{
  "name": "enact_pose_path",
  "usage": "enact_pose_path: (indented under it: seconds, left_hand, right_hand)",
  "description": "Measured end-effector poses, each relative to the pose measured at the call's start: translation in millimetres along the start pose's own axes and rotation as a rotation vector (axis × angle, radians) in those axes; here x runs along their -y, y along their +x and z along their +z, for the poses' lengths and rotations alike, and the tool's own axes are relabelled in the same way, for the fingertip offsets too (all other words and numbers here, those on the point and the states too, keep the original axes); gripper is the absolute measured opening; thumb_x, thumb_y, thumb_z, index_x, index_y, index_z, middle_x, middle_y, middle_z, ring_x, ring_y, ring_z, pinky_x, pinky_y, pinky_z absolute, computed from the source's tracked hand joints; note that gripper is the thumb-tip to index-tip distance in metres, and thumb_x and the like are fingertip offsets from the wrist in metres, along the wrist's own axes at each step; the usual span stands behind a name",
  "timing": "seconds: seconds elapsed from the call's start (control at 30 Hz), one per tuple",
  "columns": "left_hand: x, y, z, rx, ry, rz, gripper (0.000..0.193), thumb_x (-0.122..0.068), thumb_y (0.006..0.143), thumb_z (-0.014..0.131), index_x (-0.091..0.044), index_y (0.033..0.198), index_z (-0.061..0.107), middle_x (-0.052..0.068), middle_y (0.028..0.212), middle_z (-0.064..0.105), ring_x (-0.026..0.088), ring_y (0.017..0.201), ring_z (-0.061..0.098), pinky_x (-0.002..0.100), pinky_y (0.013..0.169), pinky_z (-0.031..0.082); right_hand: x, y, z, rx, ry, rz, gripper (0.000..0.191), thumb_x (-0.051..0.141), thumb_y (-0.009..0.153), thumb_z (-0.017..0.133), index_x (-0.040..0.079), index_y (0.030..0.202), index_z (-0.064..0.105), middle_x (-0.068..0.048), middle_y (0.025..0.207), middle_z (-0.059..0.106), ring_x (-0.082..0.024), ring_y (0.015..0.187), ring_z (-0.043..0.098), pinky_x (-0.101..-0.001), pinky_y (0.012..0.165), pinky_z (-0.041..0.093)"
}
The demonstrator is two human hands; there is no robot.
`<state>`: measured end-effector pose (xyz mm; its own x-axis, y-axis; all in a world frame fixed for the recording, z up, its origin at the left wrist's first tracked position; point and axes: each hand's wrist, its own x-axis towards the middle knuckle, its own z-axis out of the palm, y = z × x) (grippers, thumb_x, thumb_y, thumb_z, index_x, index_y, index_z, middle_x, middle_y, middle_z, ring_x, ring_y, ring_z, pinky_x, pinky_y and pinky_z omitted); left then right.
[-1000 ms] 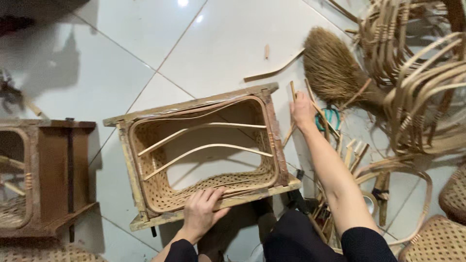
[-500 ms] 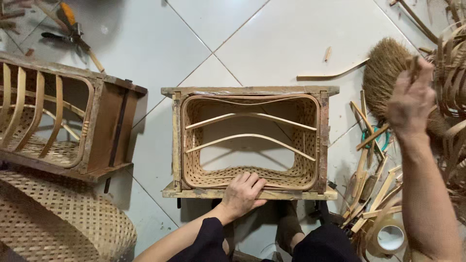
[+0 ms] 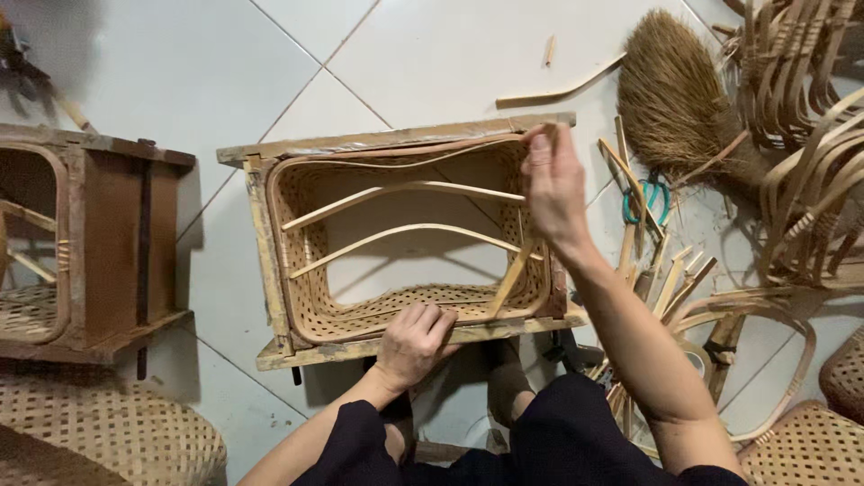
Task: The person sits on the floor fitting a woven bamboo panel into a wooden basket frame, pressing and tucking its edges along the rim. They then bend thin bamboo strips across the basket opening and use a small knife to trim and secure the strips in place.
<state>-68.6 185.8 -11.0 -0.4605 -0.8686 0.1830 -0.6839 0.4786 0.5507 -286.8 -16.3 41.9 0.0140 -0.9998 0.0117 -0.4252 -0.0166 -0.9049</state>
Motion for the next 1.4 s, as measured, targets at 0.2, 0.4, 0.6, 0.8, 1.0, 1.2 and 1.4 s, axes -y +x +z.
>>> enact_pose_path:
  seconds: [0.2,0.4,0.6,0.8,1.0,1.2,1.4]
  left_hand:
    - [0,0,-1,-0.007,0.015,0.035,0.057,-0.033,0.069,0.087,-0.005,0.116,0.07,0.003,0.091,0.058,0.021,0.085,0.059,0.035,0.072,0.049]
    - [1,-3,0,-0.028,0.016,0.047,0.055,-0.033,0.07,0.086,-0.006,0.115,0.07,0.002,0.093,0.06,0.02,0.085,0.059,0.034,0.071,0.048]
    - [5,21,-11,0.111,-0.059,0.013,0.055,-0.049,0.073,0.09,-0.003,0.094,0.071,0.011,0.087,0.063,0.027,0.079,0.059,0.04,0.064,0.051]
    - [92,142,-29,-0.343,0.064,-0.006,0.037,-0.02,0.081,0.087,-0.008,0.111,0.069,0.012,0.122,0.065,0.034,0.118,0.061,0.046,0.103,0.052]
    - [123,178,-37,-0.323,0.083,-0.017,0.027,-0.015,0.08,0.085,-0.012,0.102,0.07,0.001,0.116,0.067,0.028,0.116,0.063,0.052,0.109,0.045]
    - [120,178,-38,-0.381,0.02,-0.027,0.018,-0.013,0.08,0.085,-0.012,0.093,0.073,-0.001,0.11,0.071,0.025,0.111,0.064,0.049,0.104,0.047]
    - [121,182,-36,-0.397,-0.062,-0.115,0.014,-0.013,0.077,0.085,-0.012,0.089,0.077,-0.001,0.105,0.075,0.021,0.104,0.066,0.04,0.096,0.05]
  right_hand:
    - [-13,-8,23,-0.007,-0.107,0.0,0.03,0.031,0.117,0.039,0.006,0.112,0.054,-0.001,0.075,0.052,-0.012,0.065,0.053,-0.0314,0.055,0.044]
    - [-22,-10,34,0.01,-0.175,0.039,0.029,0.03,0.114,0.041,0.005,0.113,0.057,-0.006,0.068,0.058,-0.016,0.061,0.058,-0.0353,0.055,0.044]
    - [-43,0,42,0.124,-0.265,0.011,0.021,0.021,0.112,0.044,0.002,0.115,0.052,-0.018,0.075,0.066,-0.034,0.063,0.067,-0.0483,0.052,0.049]
    - [-54,6,53,0.111,-0.334,-0.024,0.017,0.016,0.109,0.049,-0.001,0.113,0.049,-0.03,0.074,0.065,-0.05,0.071,0.066,-0.0581,0.056,0.047]
    - [-52,11,63,0.168,-0.481,0.02,0.019,0.018,0.107,0.051,-0.001,0.108,0.048,-0.032,0.072,0.065,-0.053,0.071,0.065,-0.0613,0.061,0.051]
    - [-46,13,64,0.266,-0.588,0.087,0.022,0.021,0.106,0.048,-0.001,0.108,0.046,-0.034,0.077,0.065,-0.056,0.076,0.065,-0.0641,0.066,0.052]
    - [-43,14,69,0.336,-0.65,0.043,0.013,0.01,0.101,0.044,-0.003,0.105,0.045,-0.034,0.081,0.067,-0.054,0.079,0.067,-0.062,0.068,0.054]
